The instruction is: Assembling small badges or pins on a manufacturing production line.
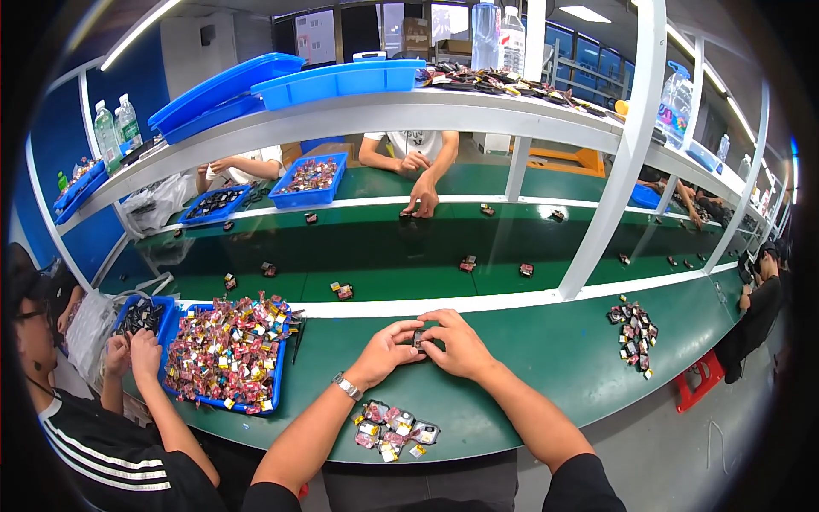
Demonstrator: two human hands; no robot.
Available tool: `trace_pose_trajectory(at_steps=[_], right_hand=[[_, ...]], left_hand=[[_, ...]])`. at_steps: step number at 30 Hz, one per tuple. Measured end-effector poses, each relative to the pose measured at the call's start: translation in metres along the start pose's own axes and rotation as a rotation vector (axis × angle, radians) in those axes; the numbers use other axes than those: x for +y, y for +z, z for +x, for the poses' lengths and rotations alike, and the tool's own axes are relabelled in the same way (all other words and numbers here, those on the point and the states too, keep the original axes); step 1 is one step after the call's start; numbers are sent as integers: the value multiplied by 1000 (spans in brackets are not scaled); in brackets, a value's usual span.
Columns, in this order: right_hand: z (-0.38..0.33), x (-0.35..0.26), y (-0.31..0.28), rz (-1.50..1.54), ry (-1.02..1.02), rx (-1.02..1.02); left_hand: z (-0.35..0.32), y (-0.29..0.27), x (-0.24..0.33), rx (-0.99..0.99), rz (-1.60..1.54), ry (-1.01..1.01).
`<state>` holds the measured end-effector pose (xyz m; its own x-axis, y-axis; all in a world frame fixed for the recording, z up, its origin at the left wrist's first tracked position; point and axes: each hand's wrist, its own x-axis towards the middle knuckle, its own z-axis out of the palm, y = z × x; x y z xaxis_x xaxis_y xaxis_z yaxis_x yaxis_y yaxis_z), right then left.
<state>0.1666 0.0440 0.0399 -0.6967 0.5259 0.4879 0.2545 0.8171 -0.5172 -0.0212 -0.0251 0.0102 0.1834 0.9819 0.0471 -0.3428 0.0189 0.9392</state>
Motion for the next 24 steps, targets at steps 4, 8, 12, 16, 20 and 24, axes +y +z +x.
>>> trace_pose_trajectory(at_steps=[4, 8, 12, 16, 20, 24], right_hand=[[-1, 1, 2, 24, 13, -10], [-2, -2, -3, 150, -1, -86], [-5, 0, 3, 105, 28, 23], [-6, -2, 14, 56, 7, 140], [-6, -8, 16, 71, 19, 148], [-8, -5, 25, 48, 10, 208]], left_hand=[[1, -2, -4, 22, -16, -21], [-1, 1, -3, 18, 50, -39], [0, 1, -4, 20, -76, -31], [1, -2, -7, 9, -120, -6], [2, -6, -10, 16, -161, -9], [2, -7, -10, 22, -165, -6]])
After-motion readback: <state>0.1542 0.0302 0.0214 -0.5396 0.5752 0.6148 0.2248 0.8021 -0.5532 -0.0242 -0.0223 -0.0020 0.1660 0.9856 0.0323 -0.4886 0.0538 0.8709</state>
